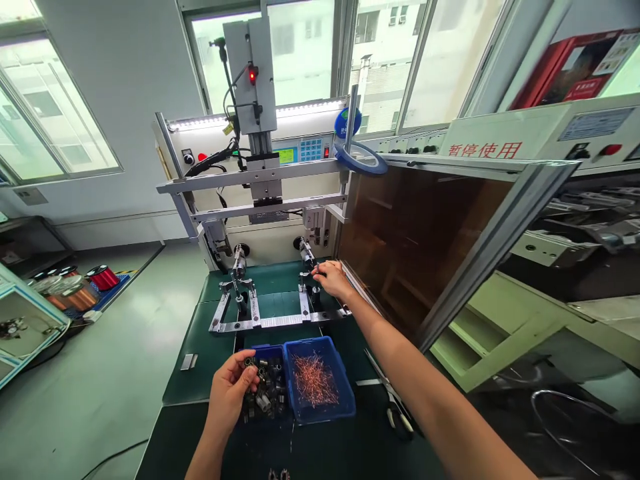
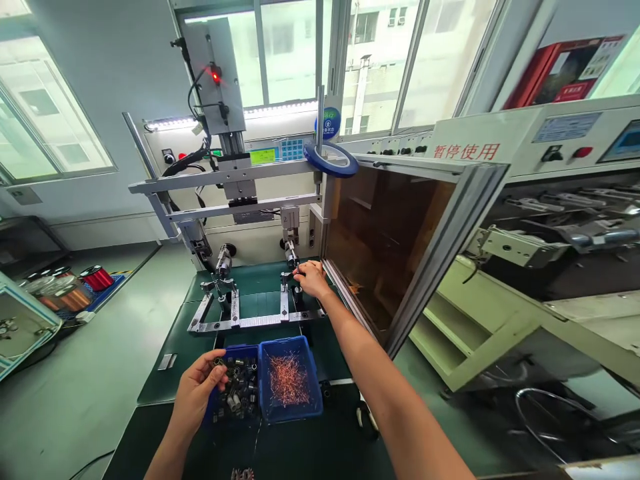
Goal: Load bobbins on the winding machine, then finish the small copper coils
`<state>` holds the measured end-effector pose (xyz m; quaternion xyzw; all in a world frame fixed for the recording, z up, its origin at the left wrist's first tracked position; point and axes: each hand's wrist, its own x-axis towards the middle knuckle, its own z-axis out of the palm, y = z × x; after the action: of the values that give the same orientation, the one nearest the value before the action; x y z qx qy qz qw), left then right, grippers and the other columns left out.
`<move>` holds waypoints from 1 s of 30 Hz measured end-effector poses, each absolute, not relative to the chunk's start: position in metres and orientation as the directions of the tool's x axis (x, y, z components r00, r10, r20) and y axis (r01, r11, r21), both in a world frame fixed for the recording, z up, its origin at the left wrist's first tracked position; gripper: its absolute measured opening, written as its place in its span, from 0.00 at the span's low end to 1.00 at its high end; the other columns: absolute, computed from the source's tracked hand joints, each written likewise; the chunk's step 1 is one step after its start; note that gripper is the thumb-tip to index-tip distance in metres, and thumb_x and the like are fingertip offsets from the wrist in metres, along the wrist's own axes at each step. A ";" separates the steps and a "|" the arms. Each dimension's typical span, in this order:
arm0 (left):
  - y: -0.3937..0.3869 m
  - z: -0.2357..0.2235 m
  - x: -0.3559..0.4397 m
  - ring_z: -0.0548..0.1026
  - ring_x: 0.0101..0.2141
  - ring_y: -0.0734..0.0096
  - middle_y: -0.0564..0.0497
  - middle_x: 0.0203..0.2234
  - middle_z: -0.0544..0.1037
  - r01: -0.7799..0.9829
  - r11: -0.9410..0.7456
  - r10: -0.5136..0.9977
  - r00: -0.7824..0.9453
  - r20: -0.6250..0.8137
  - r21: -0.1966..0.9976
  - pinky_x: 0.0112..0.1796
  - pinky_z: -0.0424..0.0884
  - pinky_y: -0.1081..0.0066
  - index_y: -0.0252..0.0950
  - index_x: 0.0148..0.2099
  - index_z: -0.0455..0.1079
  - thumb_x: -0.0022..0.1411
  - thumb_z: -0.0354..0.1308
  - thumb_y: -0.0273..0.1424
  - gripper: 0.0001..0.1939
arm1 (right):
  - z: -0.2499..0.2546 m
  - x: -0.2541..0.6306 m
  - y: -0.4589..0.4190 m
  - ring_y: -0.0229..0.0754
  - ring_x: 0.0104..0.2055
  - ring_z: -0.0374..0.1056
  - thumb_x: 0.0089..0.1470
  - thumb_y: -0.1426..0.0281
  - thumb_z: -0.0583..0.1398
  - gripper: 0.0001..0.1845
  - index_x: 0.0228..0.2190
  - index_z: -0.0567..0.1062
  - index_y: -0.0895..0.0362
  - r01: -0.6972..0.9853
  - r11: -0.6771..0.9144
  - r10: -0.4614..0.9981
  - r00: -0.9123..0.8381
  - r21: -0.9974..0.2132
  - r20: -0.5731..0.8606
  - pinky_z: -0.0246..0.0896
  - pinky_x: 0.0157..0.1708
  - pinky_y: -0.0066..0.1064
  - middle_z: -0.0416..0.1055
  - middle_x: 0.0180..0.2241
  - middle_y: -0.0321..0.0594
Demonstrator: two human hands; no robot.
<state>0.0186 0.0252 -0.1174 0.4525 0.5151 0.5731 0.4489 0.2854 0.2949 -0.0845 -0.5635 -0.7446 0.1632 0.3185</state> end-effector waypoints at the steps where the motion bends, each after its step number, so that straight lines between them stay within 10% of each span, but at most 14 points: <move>1: 0.026 -0.118 0.018 0.73 0.28 0.68 0.51 0.28 0.74 -0.055 -0.073 0.980 -0.188 0.061 0.996 0.29 0.72 0.72 0.34 0.50 0.73 0.59 0.67 0.47 0.25 | -0.086 0.288 0.296 0.50 0.61 0.58 0.55 0.69 0.62 0.08 0.37 0.78 0.56 0.730 0.327 0.938 -0.175 -0.600 0.298 0.51 0.59 0.50 0.74 0.48 0.41; 18: 0.024 -0.118 0.022 0.74 0.31 0.65 0.45 0.34 0.78 -0.002 -0.161 0.969 -0.191 0.157 0.987 0.33 0.73 0.69 0.33 0.50 0.75 0.60 0.66 0.41 0.21 | -0.114 0.281 0.292 0.54 0.57 0.54 0.54 0.63 0.60 0.10 0.35 0.79 0.53 0.774 0.312 0.911 -0.079 -0.551 0.405 0.48 0.52 0.48 0.73 0.48 0.42; 30: 0.161 -0.061 -0.044 0.76 0.40 0.61 0.44 0.40 0.79 0.427 -0.237 0.883 -0.280 0.377 0.872 0.45 0.72 0.62 0.32 0.48 0.74 0.62 0.59 0.31 0.13 | -0.110 0.276 0.294 0.52 0.57 0.56 0.57 0.64 0.59 0.10 0.35 0.76 0.57 0.799 0.264 0.937 -0.080 -0.540 0.340 0.53 0.53 0.48 0.70 0.48 0.43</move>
<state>-0.0437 0.1610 -0.0611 0.5632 0.5816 0.5491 0.2075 0.2755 0.2938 -0.1097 -0.5971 -0.7272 0.1071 0.3214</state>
